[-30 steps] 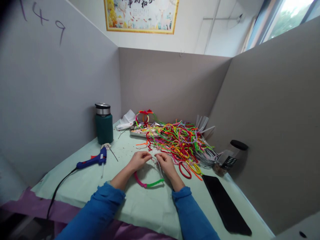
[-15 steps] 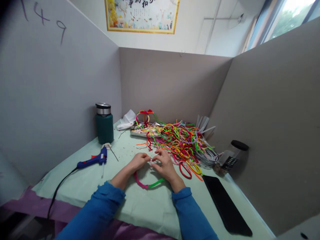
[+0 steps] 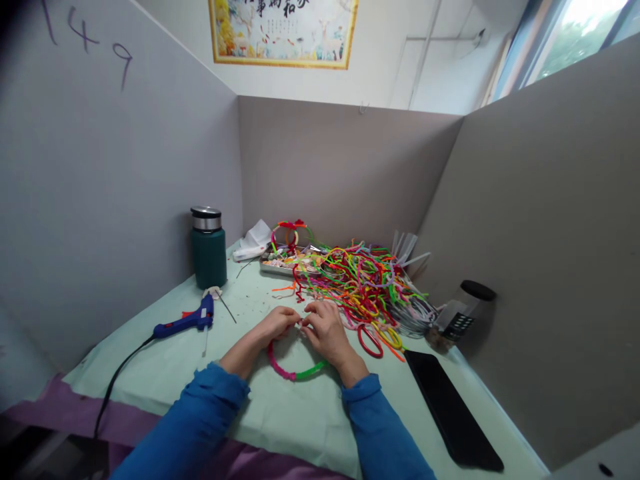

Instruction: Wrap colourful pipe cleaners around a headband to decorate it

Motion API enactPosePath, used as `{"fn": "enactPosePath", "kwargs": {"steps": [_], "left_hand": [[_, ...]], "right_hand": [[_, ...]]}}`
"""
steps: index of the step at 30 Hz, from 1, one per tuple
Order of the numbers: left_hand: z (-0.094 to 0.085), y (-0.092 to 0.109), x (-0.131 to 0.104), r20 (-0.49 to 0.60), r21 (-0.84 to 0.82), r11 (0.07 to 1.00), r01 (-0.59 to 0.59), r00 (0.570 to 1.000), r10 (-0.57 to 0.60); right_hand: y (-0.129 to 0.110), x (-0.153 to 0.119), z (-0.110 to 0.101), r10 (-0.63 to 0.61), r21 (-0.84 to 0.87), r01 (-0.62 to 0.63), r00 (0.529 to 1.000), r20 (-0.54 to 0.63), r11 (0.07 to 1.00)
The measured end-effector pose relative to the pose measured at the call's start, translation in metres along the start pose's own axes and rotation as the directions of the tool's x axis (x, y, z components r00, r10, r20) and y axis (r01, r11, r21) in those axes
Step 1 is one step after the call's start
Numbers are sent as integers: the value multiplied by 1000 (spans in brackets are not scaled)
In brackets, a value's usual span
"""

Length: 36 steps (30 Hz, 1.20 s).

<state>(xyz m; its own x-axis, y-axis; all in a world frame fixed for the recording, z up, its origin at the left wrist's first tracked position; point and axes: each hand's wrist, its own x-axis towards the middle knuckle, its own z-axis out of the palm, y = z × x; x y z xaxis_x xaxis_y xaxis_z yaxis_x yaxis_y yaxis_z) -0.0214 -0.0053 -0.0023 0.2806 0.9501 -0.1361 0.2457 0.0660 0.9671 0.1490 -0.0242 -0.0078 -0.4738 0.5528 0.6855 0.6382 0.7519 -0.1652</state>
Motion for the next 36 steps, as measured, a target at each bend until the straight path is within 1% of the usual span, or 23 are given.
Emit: {"fn": "enactPosePath", "kwargs": {"steps": [3,7,10,12,13,15,17,20,23,25,27,29,32,34,36], "left_hand": [[0,0,1,-23,13,1000,-5,1000,6],[-1,0,3,-66,95,995,-38,997,45],[-2,-1,4,-46,168,982,-88,994,97],[-2,-1,3,-7,211,969,-130,991,135],[-2,0,3,17,231,960,-158,987,159],[-2,2,1,72,261,939,-224,974,213],[-2,4,-2,101,277,920,-278,960,260],[-2,7,-5,116,288,895,-339,941,319],[-1,7,-7,134,313,860,-402,915,379],[0,5,-6,127,336,837,-433,901,415],[1,3,-5,88,344,827,-444,892,443],[2,1,-4,48,342,827,-446,887,459],[3,0,-3,45,327,826,-460,880,473],[3,2,-4,58,305,825,-475,874,482],[2,5,-5,50,296,834,-465,880,473]], "right_hand": [[-3,1,-1,7,14,-7,1000,0,1000],[-4,2,2,66,72,-63,997,-41,995],[-3,2,5,162,175,-143,982,-99,974],[-2,3,6,253,297,-211,961,-113,931],[-1,3,6,296,364,-243,950,-98,899],[1,4,6,366,484,-307,930,-30,820],[3,4,6,430,575,-385,901,64,722],[5,2,7,524,669,-521,822,225,530],[6,1,8,535,719,-623,738,411,308],[7,0,7,508,731,-653,706,493,199],[8,0,7,495,735,-663,691,526,145],[10,1,6,494,736,-666,682,539,117],[11,0,6,486,736,-671,674,556,87],[10,-1,7,484,741,-667,676,555,81],[10,-1,8,489,740,-664,683,543,105]]}}
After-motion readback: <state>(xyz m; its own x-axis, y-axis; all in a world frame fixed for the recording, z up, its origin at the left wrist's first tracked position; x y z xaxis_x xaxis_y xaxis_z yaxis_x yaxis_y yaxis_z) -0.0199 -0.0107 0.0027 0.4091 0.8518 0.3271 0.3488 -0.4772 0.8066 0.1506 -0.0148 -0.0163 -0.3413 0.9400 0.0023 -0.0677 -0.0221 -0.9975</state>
